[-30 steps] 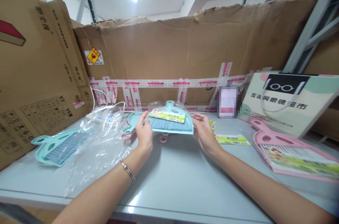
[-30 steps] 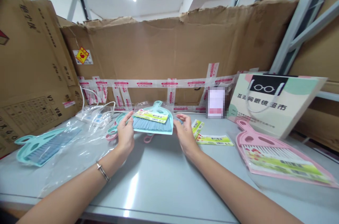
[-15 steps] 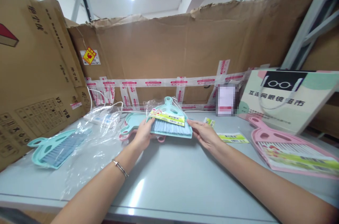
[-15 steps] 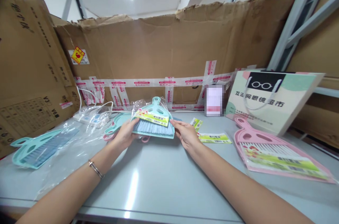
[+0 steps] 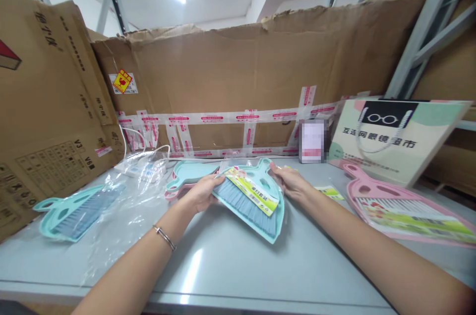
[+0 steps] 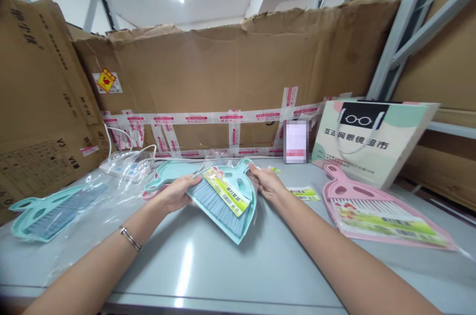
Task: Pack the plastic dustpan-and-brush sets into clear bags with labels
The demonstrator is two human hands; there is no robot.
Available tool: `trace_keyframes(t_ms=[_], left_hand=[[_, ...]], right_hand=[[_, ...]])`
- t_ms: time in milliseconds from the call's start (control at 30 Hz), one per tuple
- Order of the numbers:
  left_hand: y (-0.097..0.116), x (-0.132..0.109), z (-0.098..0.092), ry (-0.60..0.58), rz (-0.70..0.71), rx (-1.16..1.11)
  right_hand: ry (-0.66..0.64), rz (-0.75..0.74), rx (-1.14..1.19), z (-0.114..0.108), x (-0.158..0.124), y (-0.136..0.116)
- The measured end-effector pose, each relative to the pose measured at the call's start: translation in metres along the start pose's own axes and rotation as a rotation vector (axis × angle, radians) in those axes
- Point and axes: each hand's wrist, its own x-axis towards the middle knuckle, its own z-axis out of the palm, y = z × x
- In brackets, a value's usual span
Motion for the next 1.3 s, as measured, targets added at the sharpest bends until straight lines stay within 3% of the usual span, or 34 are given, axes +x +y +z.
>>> trace_keyframes(t_ms=[133, 400, 567, 667, 967, 1100, 1300], left_hand=[[-0.004, 0.001, 0.006, 0.026, 0.014, -0.053], [-0.01, 0.011, 0.003, 0.088, 0.074, -0.16], [-0.011, 0.011, 0.004, 0.141, 0.124, -0.177], [-0.01, 0.009, 0.006, 0.154, 0.101, -0.174], [-0.01, 0.006, 0.01, 0.154, 0.09, -0.196], [-0.008, 0.007, 0.007, 0.191, 0.13, -0.159], [-0.002, 0.008, 0.001, 0.299, 0.193, -0.259]], right_hand=[[0.128, 0.018, 0.032, 0.0, 0.0, 0.0], [0.066, 0.088, 0.031, 0.014, -0.013, -0.006], [0.202, 0.053, 0.039, 0.017, -0.015, -0.006], [0.192, 0.028, 0.09, 0.017, -0.015, -0.005], [0.022, 0.161, 0.203, 0.014, -0.012, -0.004], [-0.216, 0.244, 0.115, 0.017, -0.023, -0.014], [-0.531, 0.241, -0.062, 0.021, -0.049, -0.033]])
